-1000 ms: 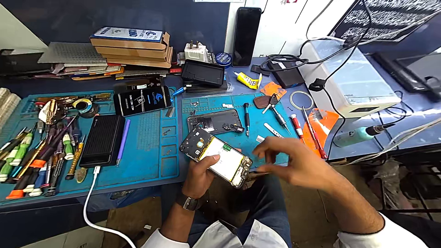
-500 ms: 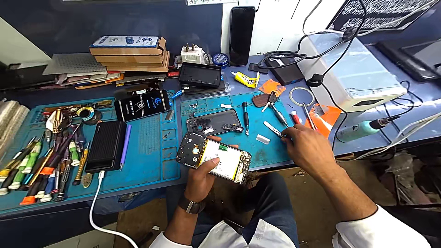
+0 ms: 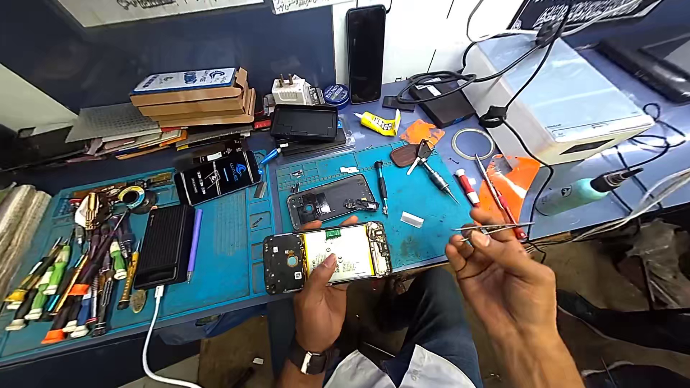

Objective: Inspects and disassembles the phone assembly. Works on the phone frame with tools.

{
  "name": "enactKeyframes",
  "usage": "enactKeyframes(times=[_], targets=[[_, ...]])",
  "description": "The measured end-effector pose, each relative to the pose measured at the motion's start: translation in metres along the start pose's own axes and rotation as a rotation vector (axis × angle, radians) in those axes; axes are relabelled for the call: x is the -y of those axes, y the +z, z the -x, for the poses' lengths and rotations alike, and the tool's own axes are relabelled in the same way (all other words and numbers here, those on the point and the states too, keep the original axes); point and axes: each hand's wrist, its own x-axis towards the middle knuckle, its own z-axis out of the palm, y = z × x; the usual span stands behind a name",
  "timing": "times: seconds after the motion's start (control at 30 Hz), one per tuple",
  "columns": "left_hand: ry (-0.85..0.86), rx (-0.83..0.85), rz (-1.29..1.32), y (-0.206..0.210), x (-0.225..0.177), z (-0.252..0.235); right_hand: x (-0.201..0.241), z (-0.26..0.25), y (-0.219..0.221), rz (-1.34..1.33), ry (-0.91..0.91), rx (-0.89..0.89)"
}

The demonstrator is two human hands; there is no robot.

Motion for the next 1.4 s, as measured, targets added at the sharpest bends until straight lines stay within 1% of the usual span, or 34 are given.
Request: enactKeyframes(times=[0.07, 0.17, 0.27, 0.33, 0.4, 0.5, 0.67, 0.73, 1.0, 1.13, 1.3, 1.4], targets=[[0.017, -0.025, 0.010, 0.009, 0.003, 0.009, -0.010, 0.015, 0.006, 0.044, -0.100, 0.045], [0.093, 0.019, 0.009, 0.018, 0.006, 0.020, -0.017, 0.029, 0.017, 0.362, -0.438, 0.127], [0.189, 0.065, -0.101, 0.029, 0.006, 0.026, -0.020, 0.036, 0.025, 0.651, -0.741, 0.196], [0.224, 0.064, -0.161, 0.035, 0.005, 0.030, -0.022, 0.039, 0.028, 0.791, -0.855, 0.218], [0.247, 0.040, -0.205, 0.040, 0.005, 0.034, -0.022, 0.042, 0.029, 0.904, -0.916, 0.228], [0.288, 0.020, -0.273, 0.044, 0.006, 0.038, -0.023, 0.044, 0.030, 0.996, -0.957, 0.249], [0.360, 0.050, -0.413, 0.050, 0.009, 0.044, -0.026, 0.045, 0.031, 1.029, -0.981, 0.275], [0.354, 0.038, -0.464, 0.058, 0.009, 0.050, -0.026, 0.045, 0.032, 1.047, -0.985, 0.268], [0.388, 0.082, -0.562, 0.060, 0.009, 0.051, -0.025, 0.045, 0.033, 1.052, -0.988, 0.285], [0.399, 0.090, -0.564, 0.057, 0.009, 0.051, -0.026, 0.045, 0.032, 1.042, -0.992, 0.280], [0.365, 0.096, -0.525, 0.057, 0.008, 0.053, -0.026, 0.044, 0.031, 1.049, -1.010, 0.295], [0.388, 0.101, -0.471, 0.046, 0.009, 0.048, -0.026, 0.044, 0.030, 1.056, -1.023, 0.310]])
